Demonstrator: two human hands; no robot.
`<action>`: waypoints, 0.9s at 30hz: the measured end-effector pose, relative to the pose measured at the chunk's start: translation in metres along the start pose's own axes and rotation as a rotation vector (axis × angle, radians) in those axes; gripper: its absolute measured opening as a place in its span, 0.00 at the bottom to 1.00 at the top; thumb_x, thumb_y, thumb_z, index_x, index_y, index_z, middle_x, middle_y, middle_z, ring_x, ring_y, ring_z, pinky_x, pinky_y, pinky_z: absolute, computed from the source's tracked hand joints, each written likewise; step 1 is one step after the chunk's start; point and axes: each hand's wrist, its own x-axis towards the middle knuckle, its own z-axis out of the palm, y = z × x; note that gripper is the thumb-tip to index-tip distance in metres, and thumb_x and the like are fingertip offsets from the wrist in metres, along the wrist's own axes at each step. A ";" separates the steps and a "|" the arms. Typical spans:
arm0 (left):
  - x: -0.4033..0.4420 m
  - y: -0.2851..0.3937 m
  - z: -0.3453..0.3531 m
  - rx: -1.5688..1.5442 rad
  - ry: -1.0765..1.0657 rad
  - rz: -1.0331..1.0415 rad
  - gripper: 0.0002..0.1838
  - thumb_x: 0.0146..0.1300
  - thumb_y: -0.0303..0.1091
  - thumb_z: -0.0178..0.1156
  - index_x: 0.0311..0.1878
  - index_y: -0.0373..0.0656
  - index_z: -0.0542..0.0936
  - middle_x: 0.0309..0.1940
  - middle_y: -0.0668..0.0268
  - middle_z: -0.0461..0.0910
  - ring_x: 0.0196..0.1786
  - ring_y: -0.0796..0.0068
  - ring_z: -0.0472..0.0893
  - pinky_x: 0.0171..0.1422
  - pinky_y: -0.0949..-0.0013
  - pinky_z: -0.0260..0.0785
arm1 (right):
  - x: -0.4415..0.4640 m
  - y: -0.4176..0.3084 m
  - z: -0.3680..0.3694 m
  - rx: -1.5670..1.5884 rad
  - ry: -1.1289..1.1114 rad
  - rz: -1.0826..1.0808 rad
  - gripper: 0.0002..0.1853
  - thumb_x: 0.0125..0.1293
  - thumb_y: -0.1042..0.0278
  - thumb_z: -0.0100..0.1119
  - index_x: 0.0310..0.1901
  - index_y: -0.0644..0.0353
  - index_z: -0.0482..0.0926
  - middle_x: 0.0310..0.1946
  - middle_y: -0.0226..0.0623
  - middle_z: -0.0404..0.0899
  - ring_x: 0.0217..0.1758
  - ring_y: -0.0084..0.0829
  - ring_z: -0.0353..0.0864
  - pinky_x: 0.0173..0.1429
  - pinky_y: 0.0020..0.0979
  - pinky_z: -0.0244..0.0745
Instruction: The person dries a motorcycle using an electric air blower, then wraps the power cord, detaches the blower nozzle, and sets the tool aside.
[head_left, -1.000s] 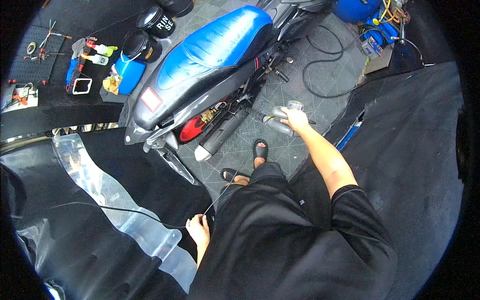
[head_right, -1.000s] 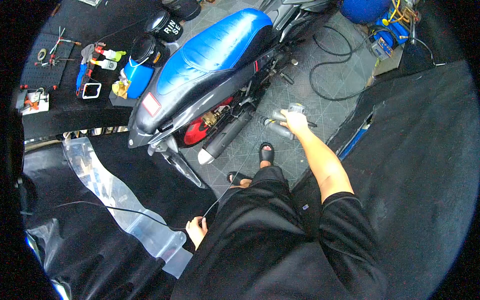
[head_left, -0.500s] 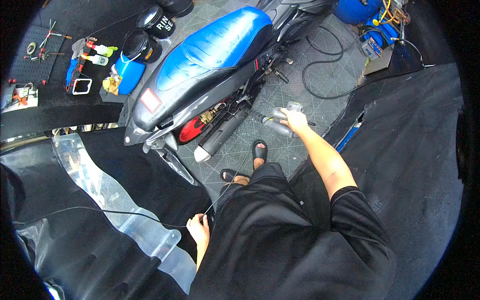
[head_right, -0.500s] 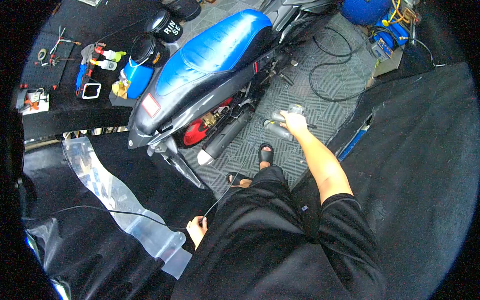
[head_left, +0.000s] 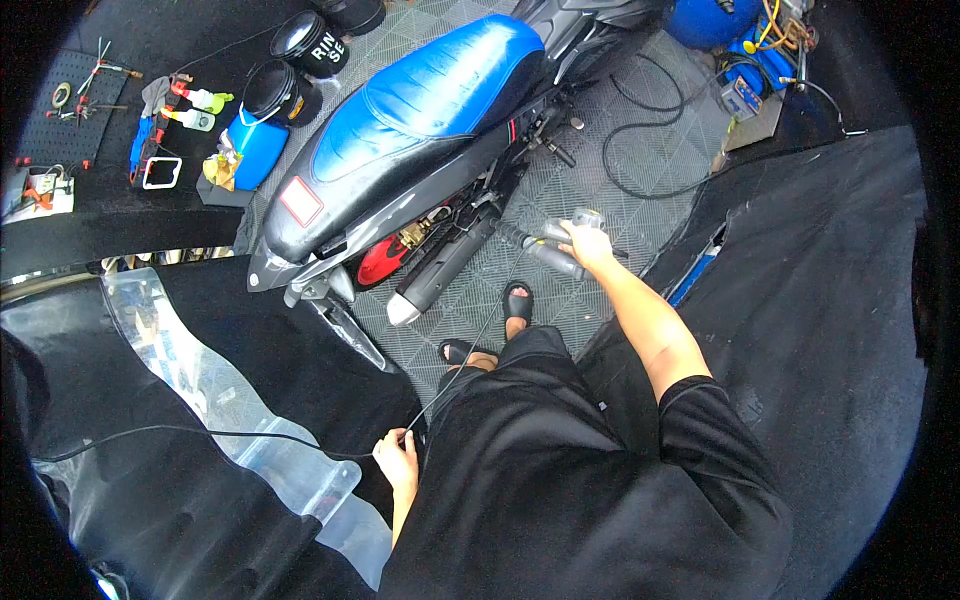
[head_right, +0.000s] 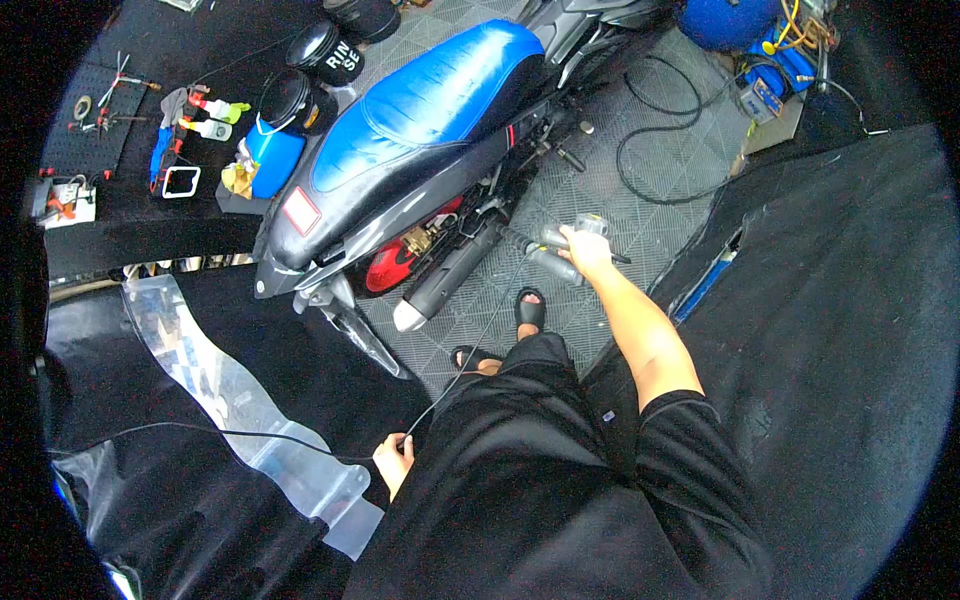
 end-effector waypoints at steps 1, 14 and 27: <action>0.000 -0.001 0.000 0.000 0.008 0.005 0.08 0.68 0.37 0.70 0.41 0.43 0.86 0.35 0.64 0.88 0.42 0.60 0.85 0.61 0.58 0.68 | -0.001 -0.001 0.000 0.007 -0.003 0.004 0.33 0.68 0.43 0.68 0.71 0.40 0.71 0.47 0.45 0.87 0.51 0.51 0.89 0.53 0.51 0.83; 0.004 0.003 -0.006 0.007 0.020 0.017 0.09 0.68 0.37 0.70 0.43 0.43 0.86 0.36 0.63 0.88 0.42 0.61 0.84 0.61 0.58 0.67 | 0.001 -0.001 0.008 -0.029 -0.047 0.034 0.33 0.69 0.44 0.68 0.70 0.45 0.70 0.47 0.47 0.87 0.52 0.52 0.88 0.53 0.51 0.84; 0.006 -0.008 0.001 -0.009 -0.008 0.005 0.08 0.68 0.38 0.71 0.43 0.44 0.86 0.36 0.64 0.88 0.42 0.61 0.84 0.60 0.58 0.68 | -0.002 -0.007 0.001 -0.040 -0.041 0.035 0.29 0.69 0.48 0.69 0.64 0.52 0.71 0.44 0.46 0.88 0.49 0.50 0.89 0.53 0.51 0.83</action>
